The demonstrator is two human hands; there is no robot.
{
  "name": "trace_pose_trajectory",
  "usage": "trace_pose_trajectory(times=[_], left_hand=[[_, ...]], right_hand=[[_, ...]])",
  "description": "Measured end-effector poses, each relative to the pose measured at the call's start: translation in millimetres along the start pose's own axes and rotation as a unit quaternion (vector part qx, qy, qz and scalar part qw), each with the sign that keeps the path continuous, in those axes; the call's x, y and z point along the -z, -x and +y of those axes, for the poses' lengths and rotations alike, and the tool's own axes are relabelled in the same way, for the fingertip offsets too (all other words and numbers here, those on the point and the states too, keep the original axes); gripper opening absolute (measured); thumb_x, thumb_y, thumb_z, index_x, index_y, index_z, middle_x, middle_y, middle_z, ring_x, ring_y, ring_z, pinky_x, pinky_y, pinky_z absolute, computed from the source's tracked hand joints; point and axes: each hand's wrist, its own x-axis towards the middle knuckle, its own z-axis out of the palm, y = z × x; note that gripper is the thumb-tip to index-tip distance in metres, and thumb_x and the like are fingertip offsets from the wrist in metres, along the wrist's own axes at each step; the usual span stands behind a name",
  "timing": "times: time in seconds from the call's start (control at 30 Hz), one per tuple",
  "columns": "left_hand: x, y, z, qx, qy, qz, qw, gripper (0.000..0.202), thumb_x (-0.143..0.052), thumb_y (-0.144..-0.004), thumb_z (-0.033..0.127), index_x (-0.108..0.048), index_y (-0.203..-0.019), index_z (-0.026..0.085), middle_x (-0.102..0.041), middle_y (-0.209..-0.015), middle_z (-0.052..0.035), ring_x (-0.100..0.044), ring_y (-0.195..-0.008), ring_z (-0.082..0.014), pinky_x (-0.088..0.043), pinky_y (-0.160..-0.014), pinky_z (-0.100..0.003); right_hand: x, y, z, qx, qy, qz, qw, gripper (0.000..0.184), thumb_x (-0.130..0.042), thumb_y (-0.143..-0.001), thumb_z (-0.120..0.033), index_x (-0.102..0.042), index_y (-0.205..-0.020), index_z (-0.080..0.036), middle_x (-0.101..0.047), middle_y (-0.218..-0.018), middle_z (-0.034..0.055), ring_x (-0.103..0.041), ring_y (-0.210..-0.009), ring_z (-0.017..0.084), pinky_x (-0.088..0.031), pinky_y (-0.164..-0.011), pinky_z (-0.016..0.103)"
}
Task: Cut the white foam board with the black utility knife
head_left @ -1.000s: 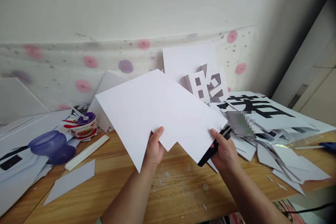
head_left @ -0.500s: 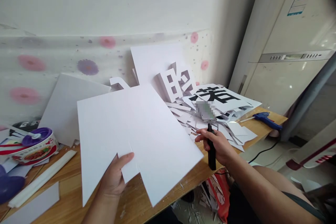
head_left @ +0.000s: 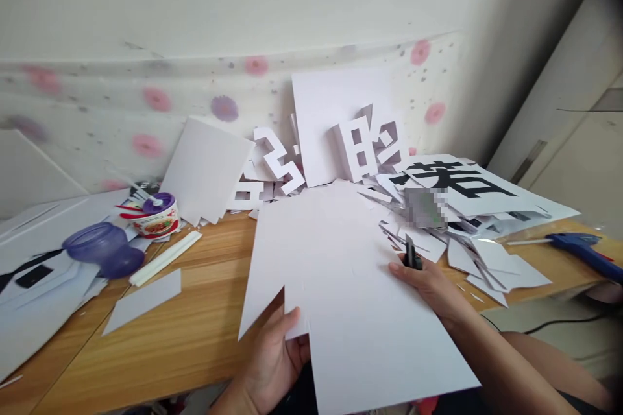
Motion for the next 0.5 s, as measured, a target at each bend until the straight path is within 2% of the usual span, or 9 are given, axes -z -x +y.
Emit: trace_pose_trajectory(times=[0.13, 0.3, 0.37, 0.5], left_hand=[[0.5, 8, -1, -0.012, -0.045, 0.005, 0.999, 0.040, -0.067, -0.078, 0.024, -0.054, -0.116, 0.021, -0.067, -0.108, -0.0106, -0.066, -0.091, -0.0229, -0.051, -0.066, -0.027], [1.5, 4, 11, -0.033, -0.133, 0.034, 0.990, 0.029, -0.067, -0.075, 0.019, -0.058, -0.102, 0.018, -0.069, -0.100, -0.0095, -0.066, -0.085, -0.0197, -0.051, -0.070, -0.028], [2.0, 1, 14, -0.030, -0.143, 0.040, 0.988, 0.028, -0.068, -0.074, 0.019, -0.059, -0.101, 0.017, -0.069, -0.098, -0.0095, -0.066, -0.082, -0.0180, -0.051, -0.070, -0.027], [3.4, 0, 16, -0.019, -0.149, 0.054, 0.987, 0.030, -0.069, -0.074, 0.020, -0.060, -0.103, 0.016, -0.069, -0.090, -0.0089, -0.065, -0.074, -0.0168, -0.050, -0.064, -0.025]], right_hand=[[2, -4, 14, -0.030, -0.067, 0.014, 0.997, 0.040, -0.083, -0.055, -0.033, -0.055, -0.080, -0.020, -0.059, -0.056, -0.0006, -0.056, -0.046, 0.018, -0.043, -0.042, 0.027], [1, -3, 27, -0.048, -0.071, -0.006, 0.996, 0.041, -0.083, -0.057, -0.035, -0.053, -0.081, -0.020, -0.061, -0.059, 0.0002, -0.058, -0.048, 0.019, -0.046, -0.046, 0.030], [4, -3, 30, -0.039, -0.047, 0.010, 0.998, 0.043, -0.083, -0.058, -0.036, -0.054, -0.084, -0.019, -0.060, -0.060, -0.0004, -0.056, -0.048, 0.018, -0.045, -0.046, 0.029], [14, -8, 35, 0.016, 0.065, 0.032, 0.997, 0.038, -0.079, -0.062, -0.039, -0.057, -0.084, -0.018, -0.057, -0.062, -0.0027, -0.052, -0.052, 0.014, -0.039, -0.047, 0.024]])
